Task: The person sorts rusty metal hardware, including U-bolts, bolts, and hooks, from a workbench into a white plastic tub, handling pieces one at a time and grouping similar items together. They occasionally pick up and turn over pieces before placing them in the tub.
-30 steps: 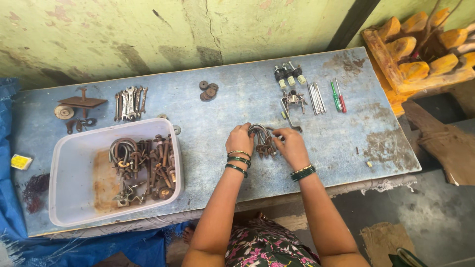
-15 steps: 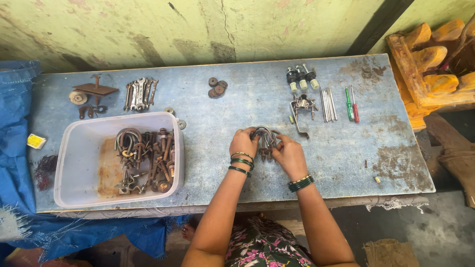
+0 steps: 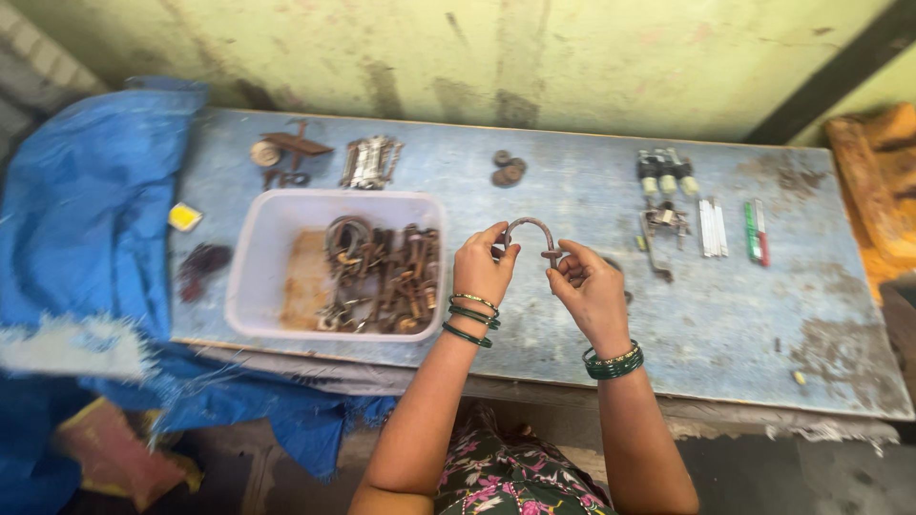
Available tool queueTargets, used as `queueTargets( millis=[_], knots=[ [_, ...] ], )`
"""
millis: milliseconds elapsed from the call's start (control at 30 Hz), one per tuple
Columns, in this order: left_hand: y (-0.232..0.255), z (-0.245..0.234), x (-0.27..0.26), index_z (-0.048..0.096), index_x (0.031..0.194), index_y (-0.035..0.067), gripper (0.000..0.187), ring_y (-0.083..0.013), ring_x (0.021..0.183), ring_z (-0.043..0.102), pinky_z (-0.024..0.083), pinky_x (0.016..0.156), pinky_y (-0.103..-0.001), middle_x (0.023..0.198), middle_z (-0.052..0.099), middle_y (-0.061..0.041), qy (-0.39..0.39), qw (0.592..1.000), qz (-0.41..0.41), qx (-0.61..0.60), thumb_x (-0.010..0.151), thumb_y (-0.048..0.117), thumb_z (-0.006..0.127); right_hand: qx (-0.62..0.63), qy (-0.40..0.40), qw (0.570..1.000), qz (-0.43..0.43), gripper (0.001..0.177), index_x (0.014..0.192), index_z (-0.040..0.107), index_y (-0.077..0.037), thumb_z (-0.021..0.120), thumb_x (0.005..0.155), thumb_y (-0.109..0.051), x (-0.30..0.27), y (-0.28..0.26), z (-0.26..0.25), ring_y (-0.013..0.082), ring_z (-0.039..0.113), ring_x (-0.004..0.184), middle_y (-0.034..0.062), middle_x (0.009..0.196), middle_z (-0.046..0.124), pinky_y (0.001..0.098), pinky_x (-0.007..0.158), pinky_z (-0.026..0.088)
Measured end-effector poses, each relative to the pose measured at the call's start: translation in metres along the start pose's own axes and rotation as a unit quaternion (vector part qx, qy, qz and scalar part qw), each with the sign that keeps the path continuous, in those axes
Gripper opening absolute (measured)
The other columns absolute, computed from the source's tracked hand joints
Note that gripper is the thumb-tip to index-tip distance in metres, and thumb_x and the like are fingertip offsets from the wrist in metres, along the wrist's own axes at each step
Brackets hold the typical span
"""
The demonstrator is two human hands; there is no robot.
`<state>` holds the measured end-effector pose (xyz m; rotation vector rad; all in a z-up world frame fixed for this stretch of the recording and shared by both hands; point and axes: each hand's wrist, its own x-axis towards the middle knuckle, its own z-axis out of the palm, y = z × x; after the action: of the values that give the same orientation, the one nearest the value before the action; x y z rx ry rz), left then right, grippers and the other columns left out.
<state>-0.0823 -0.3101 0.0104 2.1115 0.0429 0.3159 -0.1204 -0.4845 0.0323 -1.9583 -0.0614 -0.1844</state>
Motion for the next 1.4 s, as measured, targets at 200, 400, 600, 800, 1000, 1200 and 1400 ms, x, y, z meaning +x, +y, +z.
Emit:
queueTargets(
  millis=[200, 400, 600, 800, 1000, 1200, 1400],
  knots=[
    [-0.042, -0.101, 0.004, 0.075, 0.115, 0.005, 0.038, -0.0277, 0.075, 0.073, 0.058, 0.073, -0.039, 0.092, 0.075, -0.015, 0.061, 0.997, -0.001, 0.037, 0.08, 0.016, 0.083, -0.038, -0.072, 0.995, -0.06, 0.045, 0.127, 0.067, -0.003, 0.075, 0.084, -0.007, -0.001, -0.062, 0.089, 0.0129, 0.07, 0.069, 0.0048, 0.081, 0.071, 0.028, 0.064, 0.059],
    [-0.119, -0.177, 0.042, 0.077, 0.11, 0.007, 0.037, -0.0267, 0.082, 0.076, 0.059, 0.078, -0.037, 0.091, 0.078, -0.016, 0.016, 0.995, -0.054, 0.077, 0.076, 0.016, 0.085, -0.115, -0.133, 0.981, -0.086, 0.054, 0.13, 0.063, -0.002, 0.078, 0.079, -0.01, 0.013, -0.09, 0.185, 0.0248, 0.071, 0.07, 0.0112, 0.079, 0.071, 0.0377, 0.068, 0.057],
    [-0.184, -0.209, 0.088, 0.08, 0.108, 0.014, 0.036, -0.0288, 0.091, 0.076, 0.058, 0.085, -0.039, 0.096, 0.078, -0.015, -0.046, 0.985, -0.116, 0.119, 0.074, 0.02, 0.087, -0.215, -0.176, 0.959, -0.056, 0.056, 0.127, 0.057, 0.0, 0.08, 0.077, -0.013, 0.047, -0.095, 0.262, 0.0386, 0.072, 0.084, 0.0219, 0.083, 0.073, 0.0464, 0.077, 0.056],
    [-0.217, -0.204, 0.107, 0.079, 0.11, 0.014, 0.042, -0.0341, 0.096, 0.073, 0.057, 0.086, -0.042, 0.099, 0.076, -0.017, -0.03, 0.98, -0.113, 0.16, 0.07, 0.021, 0.089, -0.277, -0.183, 0.941, -0.059, 0.052, 0.121, 0.054, 0.001, 0.08, 0.077, -0.011, 0.062, -0.087, 0.3, 0.0469, 0.069, 0.092, 0.03, 0.092, 0.07, 0.0515, 0.082, 0.055],
    [-0.21, -0.195, 0.105, 0.074, 0.101, 0.011, 0.018, -0.0344, 0.103, 0.071, 0.058, 0.083, -0.046, 0.105, 0.074, -0.015, -0.072, 0.956, -0.075, 0.273, 0.083, 0.013, 0.076, -0.282, -0.174, 0.938, -0.098, 0.054, 0.123, 0.049, 0.002, 0.077, 0.078, -0.009, 0.057, -0.082, 0.308, 0.0473, 0.069, 0.088, 0.0295, 0.086, 0.07, 0.0522, 0.077, 0.055],
    [-0.197, -0.201, 0.1, 0.071, 0.101, 0.01, 0.014, -0.0354, 0.102, 0.071, 0.058, 0.083, -0.046, 0.105, 0.073, -0.015, -0.079, 0.953, -0.059, 0.288, 0.089, 0.009, 0.065, -0.311, -0.178, 0.929, -0.097, 0.054, 0.123, 0.048, 0.002, 0.077, 0.08, -0.011, 0.051, -0.088, 0.311, 0.0479, 0.069, 0.084, 0.0299, 0.084, 0.069, 0.0528, 0.073, 0.055],
    [-0.194, -0.201, 0.101, 0.069, 0.102, 0.01, 0.013, -0.0356, 0.101, 0.072, 0.059, 0.084, -0.046, 0.103, 0.073, -0.016, -0.074, 0.952, -0.054, 0.292, 0.089, 0.009, 0.068, -0.312, -0.159, 0.932, -0.096, 0.054, 0.121, 0.048, 0.002, 0.079, 0.08, -0.013, 0.054, -0.092, 0.308, 0.0478, 0.068, 0.085, 0.0301, 0.085, 0.069, 0.0528, 0.074, 0.055]
  ],
)
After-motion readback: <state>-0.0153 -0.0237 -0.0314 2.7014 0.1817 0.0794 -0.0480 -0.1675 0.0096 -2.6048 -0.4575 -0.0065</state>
